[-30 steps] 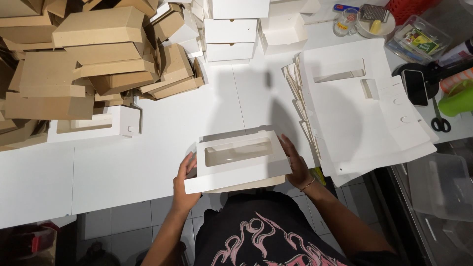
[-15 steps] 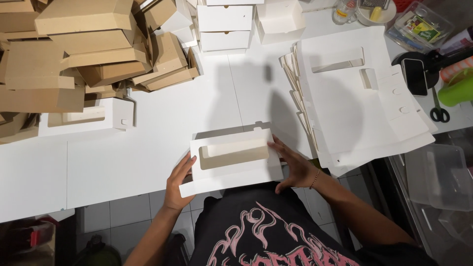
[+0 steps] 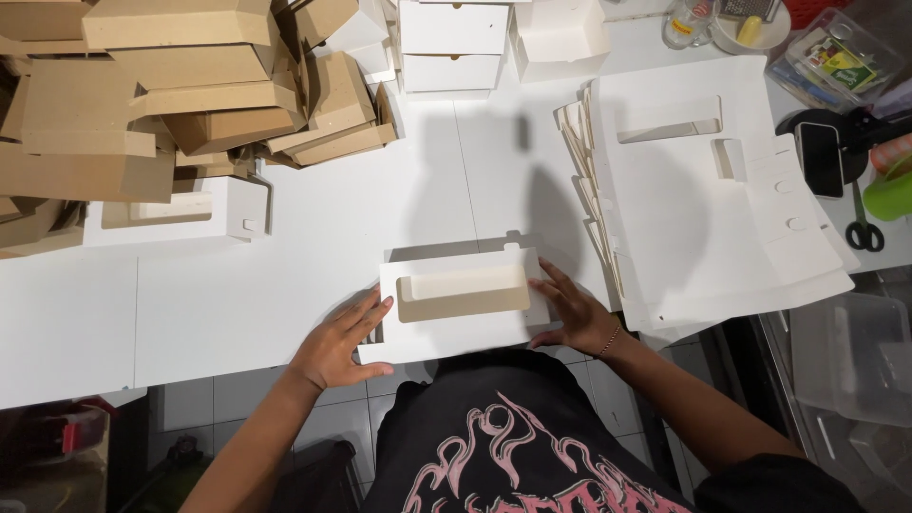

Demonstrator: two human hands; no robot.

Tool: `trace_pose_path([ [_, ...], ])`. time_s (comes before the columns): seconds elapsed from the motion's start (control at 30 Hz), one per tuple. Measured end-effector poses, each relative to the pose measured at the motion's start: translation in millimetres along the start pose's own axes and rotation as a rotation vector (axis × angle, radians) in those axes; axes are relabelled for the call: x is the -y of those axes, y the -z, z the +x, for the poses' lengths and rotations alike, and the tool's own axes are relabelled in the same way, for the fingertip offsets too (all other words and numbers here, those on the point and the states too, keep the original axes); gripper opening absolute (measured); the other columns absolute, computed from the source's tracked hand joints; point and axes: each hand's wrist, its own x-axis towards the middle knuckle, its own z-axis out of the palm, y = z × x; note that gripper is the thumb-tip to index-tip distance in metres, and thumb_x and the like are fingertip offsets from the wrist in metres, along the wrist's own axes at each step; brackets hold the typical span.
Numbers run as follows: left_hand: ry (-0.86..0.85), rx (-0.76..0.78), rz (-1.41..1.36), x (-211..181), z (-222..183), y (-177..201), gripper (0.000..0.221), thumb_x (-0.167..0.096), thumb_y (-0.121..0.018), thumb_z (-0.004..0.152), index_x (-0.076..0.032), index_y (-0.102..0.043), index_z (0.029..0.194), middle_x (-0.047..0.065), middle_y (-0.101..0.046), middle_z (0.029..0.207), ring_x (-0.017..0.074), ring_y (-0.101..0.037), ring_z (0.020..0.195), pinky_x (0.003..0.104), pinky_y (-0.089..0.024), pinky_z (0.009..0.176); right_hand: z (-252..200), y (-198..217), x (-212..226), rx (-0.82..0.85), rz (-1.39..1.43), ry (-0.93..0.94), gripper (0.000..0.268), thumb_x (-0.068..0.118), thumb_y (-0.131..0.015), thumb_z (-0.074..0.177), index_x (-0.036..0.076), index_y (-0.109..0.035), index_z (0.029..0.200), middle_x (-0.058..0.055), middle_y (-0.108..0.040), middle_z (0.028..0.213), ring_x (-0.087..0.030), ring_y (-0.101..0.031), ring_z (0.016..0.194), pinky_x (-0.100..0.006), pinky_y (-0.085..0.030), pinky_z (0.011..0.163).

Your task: Folding flat cardboard templates into 3D boxes and stacking them on a work surface.

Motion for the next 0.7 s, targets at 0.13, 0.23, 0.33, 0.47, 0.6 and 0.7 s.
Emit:
trace_pose_path([
  [0.13, -0.044, 0.089, 0.178, 11.8, 4.1, -12.0, 0.079, -0.042, -0.075, 0.087, -0.012, -0.044, 0.153, 0.024, -0.044, 0.146, 0.0327, -0.062, 0.121, 0.038, -0.059, 0.098, 2.8, -22.9, -17.8, -0.188, -0.071, 0.143, 0.106, 0.063, -0.087, 0.066, 0.023, -0.031, 0.147, -0.025, -0.023, 0.155, -0.049, -0.054, 0.126, -0.056, -0.053, 0.105],
  [0.23, -0.093, 0.026, 0.205, 25.3, 12.5, -18.6, 0.077, -0.045, -0.077, 0.085, -0.018, -0.048, 0.151, 0.021, -0.042, 0.143, 0.0325, -0.063, 0.116, 0.036, -0.061, 0.094, 17.5, -14.7, -7.9, -0.273, -0.049, 0.184, 0.104, 0.061, -0.087, 0.068, 0.028, -0.026, 0.145, -0.027, -0.016, 0.156, -0.051, -0.050, 0.129, -0.055, -0.052, 0.106],
  [0.33, -0.087, 0.022, 0.142, 34.7, 23.1, -19.9, 0.076, -0.046, -0.082, 0.079, -0.014, -0.055, 0.142, 0.028, -0.030, 0.154, 0.0398, -0.053, 0.130, 0.038, -0.056, 0.103, 29.0, -9.0, -2.1, -0.297, -0.012, 0.186, 0.099, 0.054, -0.088, 0.071, 0.033, -0.023, 0.143, -0.028, -0.013, 0.161, -0.051, -0.048, 0.131, -0.052, -0.052, 0.103],
  [0.47, -0.127, -0.106, -0.077, 14.6, 44.8, -9.9, 0.075, -0.040, -0.092, 0.068, -0.007, -0.061, 0.128, 0.033, -0.019, 0.163, 0.0429, -0.042, 0.141, 0.040, -0.052, 0.107, 30.6, -10.3, -3.1, -0.308, 0.009, 0.207, 0.093, 0.046, -0.088, 0.073, 0.030, -0.028, 0.143, -0.027, -0.018, 0.165, -0.048, -0.049, 0.132, -0.051, -0.052, 0.101],
  [0.6, -0.120, -0.158, -0.053, -1.6, 53.8, -4.5, 0.086, -0.042, -0.097, 0.057, -0.012, -0.063, 0.131, 0.032, -0.034, 0.155, 0.0458, -0.052, 0.132, 0.042, -0.058, 0.098, 23.5, -21.1, -15.2, -0.324, -0.059, 0.199, 0.098, 0.041, -0.091, 0.070, 0.027, -0.029, 0.146, -0.030, -0.026, 0.162, -0.049, -0.055, 0.126, -0.051, -0.056, 0.096],
  [0.7, -0.039, -0.293, -0.137, -34.0, 68.7, 15.7, 0.095, -0.048, -0.094, 0.055, -0.010, -0.061, 0.136, 0.029, -0.039, 0.155, 0.0421, -0.052, 0.131, 0.044, -0.054, 0.098, 23.2, -32.6, -18.6, -0.410, 0.094, 0.093, 0.099, 0.036, -0.090, 0.072, 0.012, -0.033, 0.149, -0.030, -0.039, 0.156, -0.045, -0.057, 0.127, -0.050, -0.056, 0.099],
])
